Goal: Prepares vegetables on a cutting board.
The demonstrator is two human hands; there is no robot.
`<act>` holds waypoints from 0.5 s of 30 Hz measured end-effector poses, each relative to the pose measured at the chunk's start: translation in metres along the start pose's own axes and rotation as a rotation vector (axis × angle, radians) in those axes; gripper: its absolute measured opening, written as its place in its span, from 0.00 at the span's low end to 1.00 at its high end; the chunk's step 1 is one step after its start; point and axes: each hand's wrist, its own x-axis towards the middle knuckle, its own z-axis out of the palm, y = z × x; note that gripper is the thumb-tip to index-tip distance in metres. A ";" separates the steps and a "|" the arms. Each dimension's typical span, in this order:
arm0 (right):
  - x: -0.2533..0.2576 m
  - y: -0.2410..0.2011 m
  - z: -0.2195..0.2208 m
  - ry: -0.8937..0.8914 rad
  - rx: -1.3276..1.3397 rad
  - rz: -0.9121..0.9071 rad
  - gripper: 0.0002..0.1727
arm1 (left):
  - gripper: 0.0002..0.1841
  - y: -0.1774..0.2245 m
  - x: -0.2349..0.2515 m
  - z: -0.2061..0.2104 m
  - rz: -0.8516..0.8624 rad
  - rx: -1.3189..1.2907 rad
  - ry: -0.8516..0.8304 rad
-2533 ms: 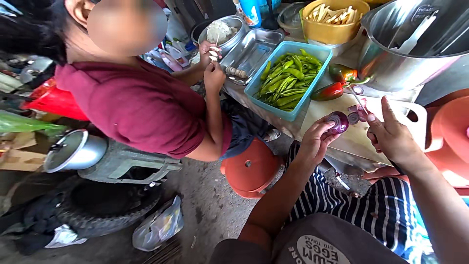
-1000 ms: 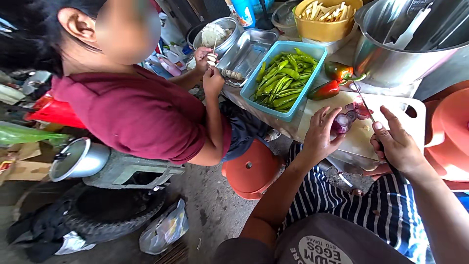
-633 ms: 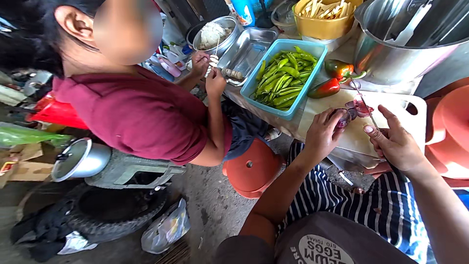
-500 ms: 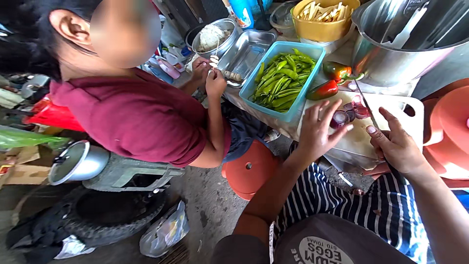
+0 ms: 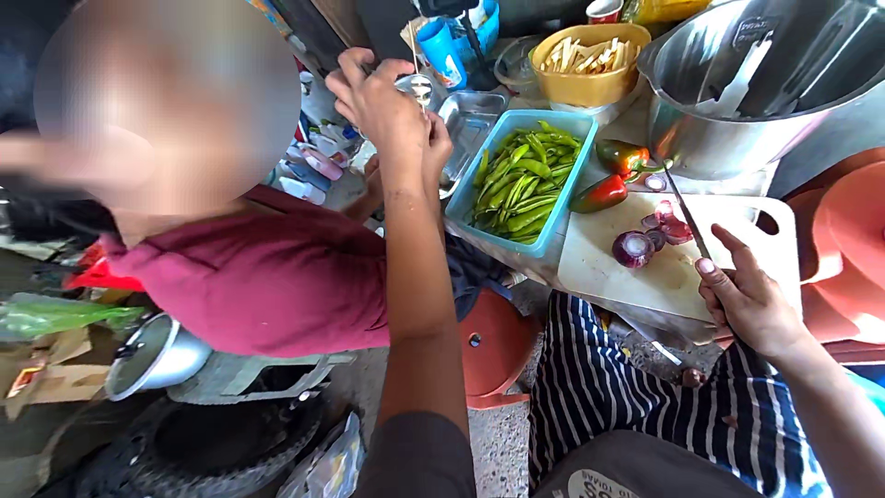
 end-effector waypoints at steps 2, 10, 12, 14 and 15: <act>0.001 0.001 -0.001 0.000 -0.004 -0.004 0.39 | 0.21 -0.002 0.009 0.008 -0.029 0.023 -0.049; 0.000 -0.002 -0.002 -0.013 0.057 0.029 0.38 | 0.26 -0.003 0.028 0.009 -0.048 0.144 -0.221; 0.000 -0.003 -0.003 -0.012 0.076 0.037 0.38 | 0.26 -0.005 0.031 0.010 -0.024 0.172 -0.238; 0.000 -0.004 -0.003 -0.017 0.097 0.050 0.37 | 0.25 -0.005 0.032 0.010 -0.004 0.188 -0.253; 0.000 -0.004 -0.004 -0.018 0.099 0.055 0.37 | 0.25 -0.006 0.032 0.011 0.003 0.196 -0.262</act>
